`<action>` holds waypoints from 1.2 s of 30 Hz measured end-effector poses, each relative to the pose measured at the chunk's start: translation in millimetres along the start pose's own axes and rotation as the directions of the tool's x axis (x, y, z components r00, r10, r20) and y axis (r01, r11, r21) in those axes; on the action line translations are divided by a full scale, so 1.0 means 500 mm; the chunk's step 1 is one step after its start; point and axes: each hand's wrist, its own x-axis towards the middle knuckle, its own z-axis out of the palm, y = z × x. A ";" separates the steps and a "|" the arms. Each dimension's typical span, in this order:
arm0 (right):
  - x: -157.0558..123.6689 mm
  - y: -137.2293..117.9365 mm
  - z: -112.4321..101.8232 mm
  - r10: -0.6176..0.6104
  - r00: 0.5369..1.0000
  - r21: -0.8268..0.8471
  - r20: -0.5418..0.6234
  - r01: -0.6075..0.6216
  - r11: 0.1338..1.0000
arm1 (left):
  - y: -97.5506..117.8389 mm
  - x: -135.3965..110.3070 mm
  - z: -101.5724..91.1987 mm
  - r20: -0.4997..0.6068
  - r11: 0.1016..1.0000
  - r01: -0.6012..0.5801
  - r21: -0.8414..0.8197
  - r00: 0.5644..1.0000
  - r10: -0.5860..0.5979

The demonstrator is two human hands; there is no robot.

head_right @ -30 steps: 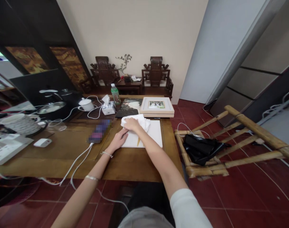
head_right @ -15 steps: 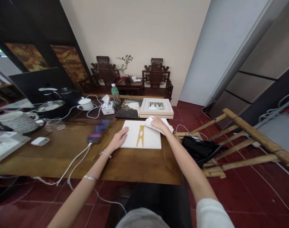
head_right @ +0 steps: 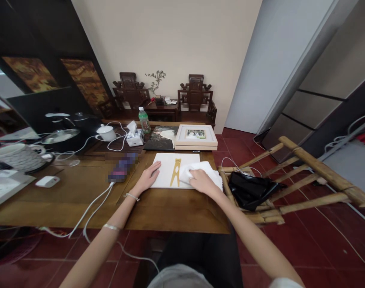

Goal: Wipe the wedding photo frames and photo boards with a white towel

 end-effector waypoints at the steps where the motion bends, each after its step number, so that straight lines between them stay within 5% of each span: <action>1: 0.024 0.004 -0.006 0.019 1.000 0.005 -0.011 -0.019 1.000 | 0.000 0.000 -0.001 0.002 1.000 0.000 0.001 1.000 0.000; 7: 0.162 0.032 -0.039 0.079 0.995 -0.001 -0.052 -0.080 0.997 | -0.001 0.000 -0.003 0.011 1.000 -0.001 0.013 1.000 0.001; 11: 0.201 0.046 -0.042 0.085 0.995 -0.009 -0.050 -0.086 0.996 | -0.001 -0.001 -0.003 0.010 1.000 0.001 0.013 1.000 -0.001; 15: 0.170 0.033 -0.021 0.068 0.996 -0.027 -0.054 -0.070 0.997 | -0.001 -0.001 -0.003 0.003 1.000 0.003 0.012 1.000 -0.003; 27: -0.085 -0.052 0.043 -0.074 0.997 0.015 -0.005 0.074 0.997 | 0.001 0.000 -0.002 -0.003 1.000 0.011 0.008 1.000 -0.011; 31: -0.072 -0.045 0.027 -0.032 0.999 0.005 0.033 0.032 0.999 | 0.000 0.000 -0.002 -0.004 1.000 0.010 0.013 1.000 -0.010; 36: 0.023 -0.010 0.001 0.029 0.999 0.022 -0.027 -0.029 0.999 | 0.000 0.001 -0.005 0.006 1.000 0.012 0.019 1.000 -0.013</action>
